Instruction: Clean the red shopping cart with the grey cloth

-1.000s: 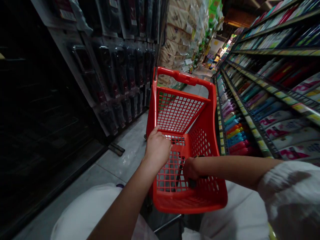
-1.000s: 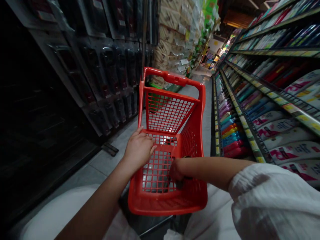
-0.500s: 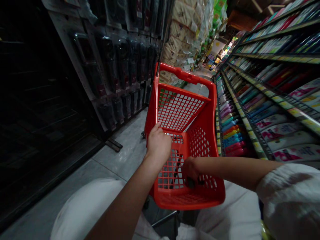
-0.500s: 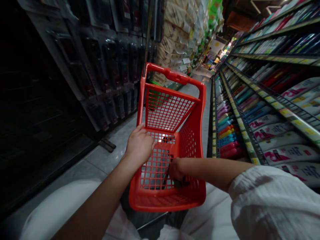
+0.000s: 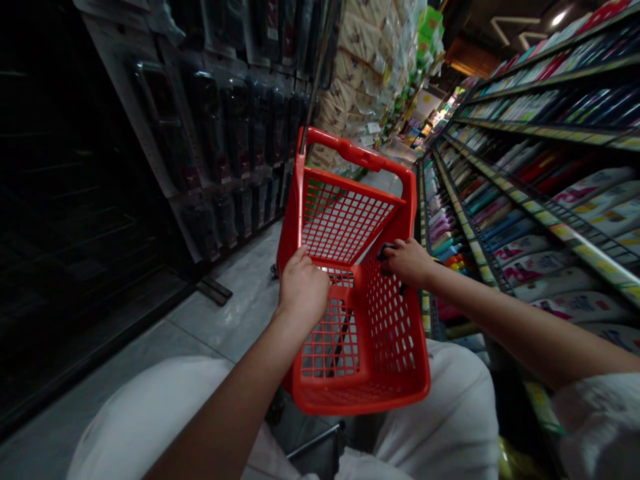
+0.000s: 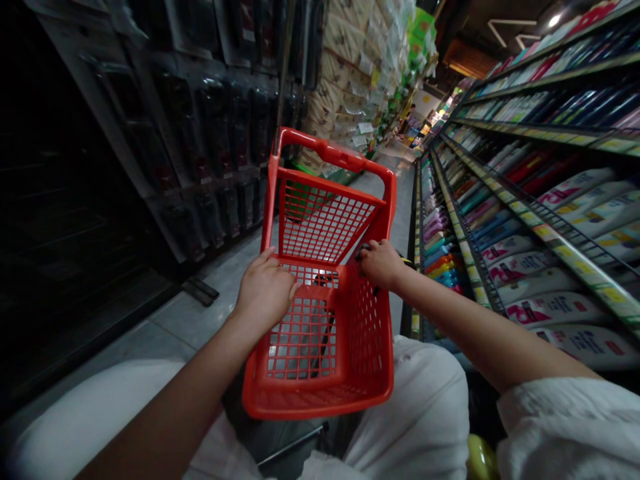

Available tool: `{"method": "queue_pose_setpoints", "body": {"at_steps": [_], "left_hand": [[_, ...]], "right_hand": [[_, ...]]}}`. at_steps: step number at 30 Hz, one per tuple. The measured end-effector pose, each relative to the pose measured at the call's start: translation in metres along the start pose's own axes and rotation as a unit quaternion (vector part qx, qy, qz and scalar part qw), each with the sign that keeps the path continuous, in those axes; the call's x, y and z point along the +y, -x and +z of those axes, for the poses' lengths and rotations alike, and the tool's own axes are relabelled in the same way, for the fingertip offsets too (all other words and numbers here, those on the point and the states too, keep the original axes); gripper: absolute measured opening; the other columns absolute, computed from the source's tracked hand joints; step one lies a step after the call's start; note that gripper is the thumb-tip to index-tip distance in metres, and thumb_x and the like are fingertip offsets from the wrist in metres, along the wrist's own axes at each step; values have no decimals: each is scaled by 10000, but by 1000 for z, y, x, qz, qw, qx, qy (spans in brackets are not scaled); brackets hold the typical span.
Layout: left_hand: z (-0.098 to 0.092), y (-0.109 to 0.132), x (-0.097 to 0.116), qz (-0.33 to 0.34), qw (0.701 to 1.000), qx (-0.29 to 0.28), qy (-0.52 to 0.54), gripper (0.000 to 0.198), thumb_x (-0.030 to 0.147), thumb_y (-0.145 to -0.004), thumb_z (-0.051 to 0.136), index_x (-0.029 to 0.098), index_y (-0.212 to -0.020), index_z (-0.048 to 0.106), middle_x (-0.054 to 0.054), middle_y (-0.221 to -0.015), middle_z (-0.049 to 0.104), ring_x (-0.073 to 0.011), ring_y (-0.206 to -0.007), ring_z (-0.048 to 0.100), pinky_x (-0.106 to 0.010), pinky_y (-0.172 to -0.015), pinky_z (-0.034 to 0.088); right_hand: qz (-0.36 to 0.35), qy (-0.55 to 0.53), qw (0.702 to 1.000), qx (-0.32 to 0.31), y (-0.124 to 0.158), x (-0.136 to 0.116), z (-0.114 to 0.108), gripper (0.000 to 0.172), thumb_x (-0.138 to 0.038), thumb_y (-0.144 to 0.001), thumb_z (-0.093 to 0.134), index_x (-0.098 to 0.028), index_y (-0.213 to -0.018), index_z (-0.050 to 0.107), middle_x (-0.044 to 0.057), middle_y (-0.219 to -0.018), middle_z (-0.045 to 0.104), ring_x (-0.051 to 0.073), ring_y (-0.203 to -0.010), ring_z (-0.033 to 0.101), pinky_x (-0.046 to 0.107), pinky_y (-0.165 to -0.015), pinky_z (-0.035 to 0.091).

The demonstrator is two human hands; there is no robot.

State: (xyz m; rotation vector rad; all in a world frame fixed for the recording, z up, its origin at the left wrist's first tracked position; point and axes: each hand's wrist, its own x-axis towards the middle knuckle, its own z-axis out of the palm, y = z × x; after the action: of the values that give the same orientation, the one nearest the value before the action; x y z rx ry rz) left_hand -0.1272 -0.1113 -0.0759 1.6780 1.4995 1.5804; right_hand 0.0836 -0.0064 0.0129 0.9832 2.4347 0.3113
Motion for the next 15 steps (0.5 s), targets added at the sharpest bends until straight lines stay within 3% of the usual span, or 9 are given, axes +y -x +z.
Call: {"method": "queue_pose_setpoints", "body": {"at_steps": [2,4,6,8,11,15], "left_hand": [[2,1,3,27,997,-26,-63,344,280,-784,568,266,-442,532,-23,-476,444,-246,-784,578,-465,-1187,217],[5,1,10,46,985,-53,-160,345,236,-820,517,252,-482,584,-43,-516,501,-250,-782,578,-478,-1175,224],[9,2,19,49,959,-78,-267,334,221,-846,494,225,-552,653,-64,-572,571,-255,-790,585,-492,-1151,256],[14,3,28,53,917,-110,-381,310,247,-862,510,192,-632,711,-79,-635,632,-260,-803,599,-493,-1122,298],[21,7,40,59,864,-144,-479,325,316,-887,522,172,-717,758,-82,-697,682,-258,-808,619,-491,-1099,323],[33,14,52,58,872,-142,-465,340,396,-866,580,157,-725,777,-94,-681,691,-268,-814,631,-511,-1108,303]], "right_hand": [[-5,14,1000,-21,4,-13,8,155,-87,-856,581,-113,-848,733,198,-1021,688,329,-1043,574,427,-867,444],[-62,52,992,-93,19,-40,26,157,-133,-857,595,-124,-892,748,195,-1007,705,347,-995,605,452,-800,467],[-144,75,972,-169,38,-68,46,148,-183,-834,637,-145,-916,754,174,-999,721,343,-960,630,453,-759,481],[-147,92,970,-172,51,-81,63,158,-145,-829,622,-160,-912,755,159,-999,728,319,-1000,627,433,-774,475],[-95,71,984,-132,50,-68,69,180,-164,-859,590,-173,-932,754,145,-1028,724,296,-1005,624,394,-753,467],[-14,67,994,-80,15,-20,49,192,-205,-888,570,-176,-941,753,142,-1059,709,289,-1037,593,352,-743,440]]}}
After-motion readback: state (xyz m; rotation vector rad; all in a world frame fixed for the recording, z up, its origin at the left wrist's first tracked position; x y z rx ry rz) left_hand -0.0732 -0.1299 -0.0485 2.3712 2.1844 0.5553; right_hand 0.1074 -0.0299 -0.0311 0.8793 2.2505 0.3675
